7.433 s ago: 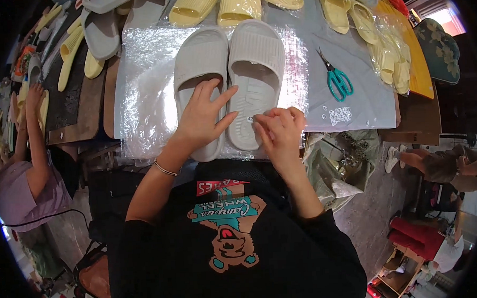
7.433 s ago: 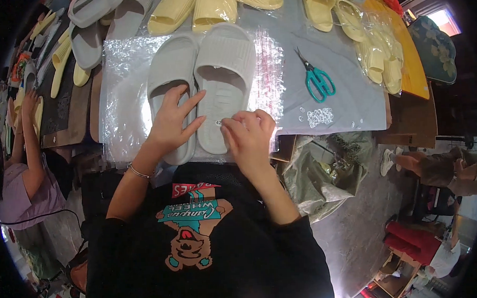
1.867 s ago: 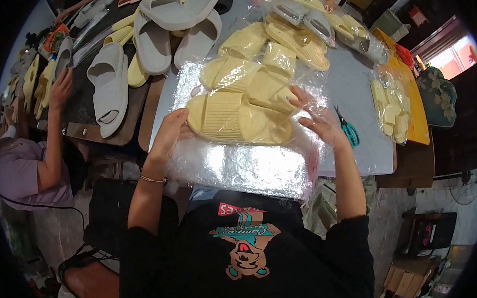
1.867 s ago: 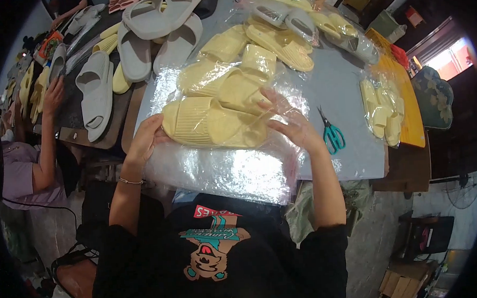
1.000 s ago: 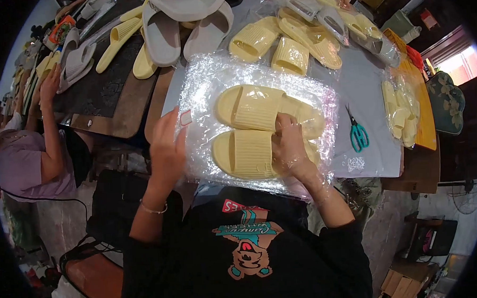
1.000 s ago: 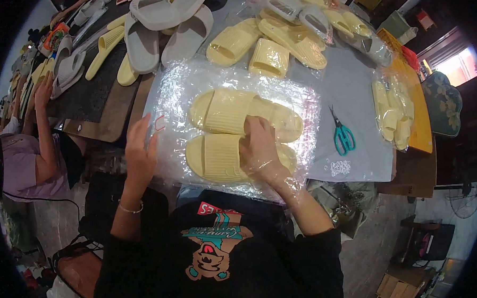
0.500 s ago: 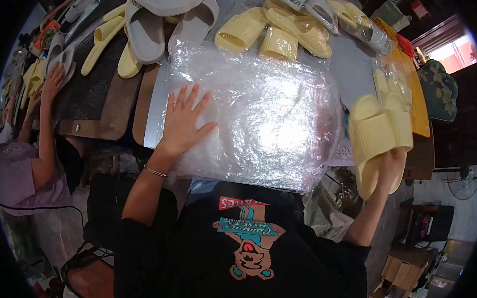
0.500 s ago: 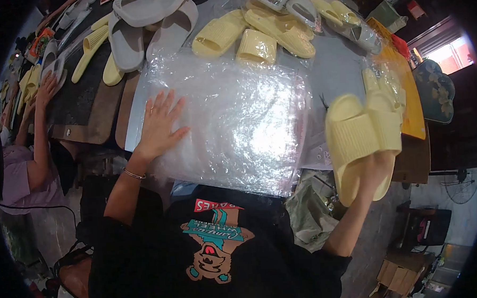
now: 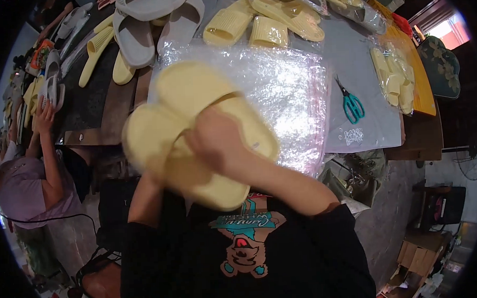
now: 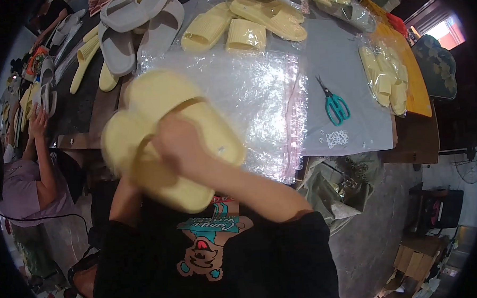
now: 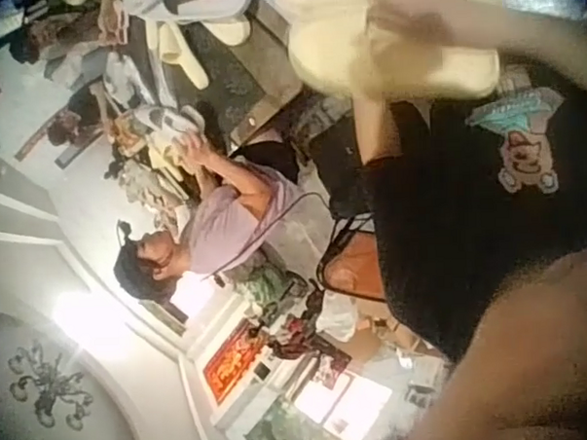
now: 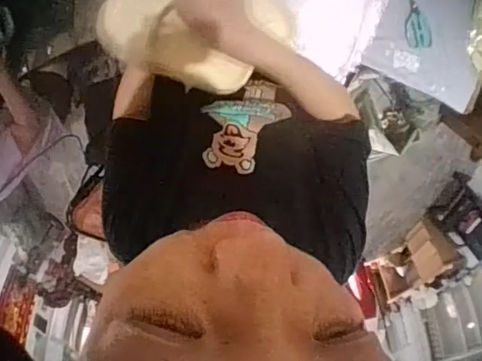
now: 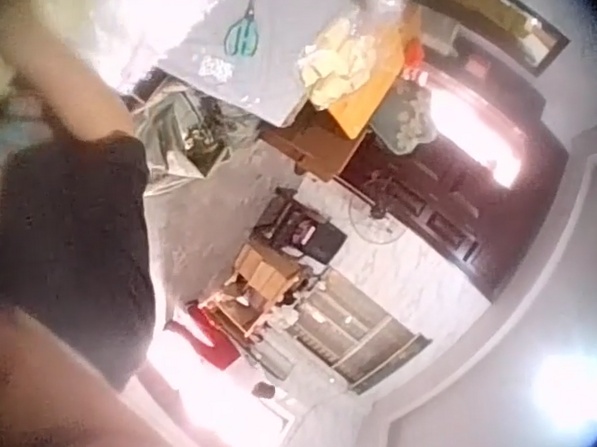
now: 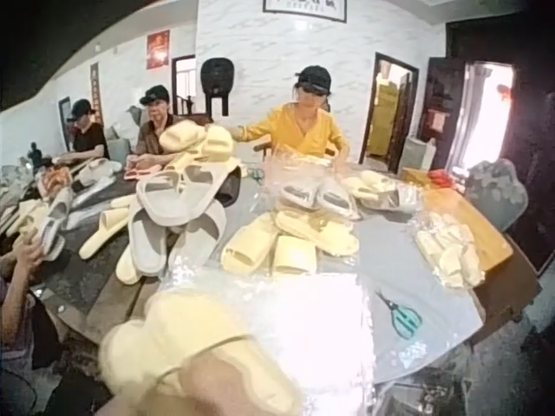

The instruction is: Packaging rubber slippers into individual plastic bags and organizing them.

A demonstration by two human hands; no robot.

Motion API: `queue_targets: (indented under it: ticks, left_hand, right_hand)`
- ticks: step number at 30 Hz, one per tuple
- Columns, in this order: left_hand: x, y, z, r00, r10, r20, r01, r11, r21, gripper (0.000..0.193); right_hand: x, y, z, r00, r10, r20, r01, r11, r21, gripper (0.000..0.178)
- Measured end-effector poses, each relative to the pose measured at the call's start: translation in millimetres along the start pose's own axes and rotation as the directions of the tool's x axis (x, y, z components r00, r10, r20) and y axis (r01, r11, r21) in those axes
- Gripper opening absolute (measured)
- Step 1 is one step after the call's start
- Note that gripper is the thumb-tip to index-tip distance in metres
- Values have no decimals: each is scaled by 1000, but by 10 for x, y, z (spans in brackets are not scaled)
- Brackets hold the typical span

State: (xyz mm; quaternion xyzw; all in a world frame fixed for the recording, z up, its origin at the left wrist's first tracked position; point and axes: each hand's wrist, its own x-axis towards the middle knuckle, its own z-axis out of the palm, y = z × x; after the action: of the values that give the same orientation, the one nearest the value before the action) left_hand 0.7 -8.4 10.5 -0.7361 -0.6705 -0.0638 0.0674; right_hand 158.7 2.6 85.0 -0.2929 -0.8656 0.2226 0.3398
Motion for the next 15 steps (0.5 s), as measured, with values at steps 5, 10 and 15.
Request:
queue_targets:
  ticks: [5,10,15]
  left_hand:
    - [-13,42,-15,997,-76,-20,71,982,-174,81]
    - [-15,48,-67,998,-59,-28,54,987,-152,84]
    - [-16,70,-87,997,-70,-32,64,988,-143,83]
  right_hand:
    - [-388,1229,-587,771,606,-195,-634,760,-144,35]
    - [-601,1331,-1021,734,543,-408,-662,704,-257,31]
    - [-313,715,-751,860,349,-372,-432,886,-170,30]
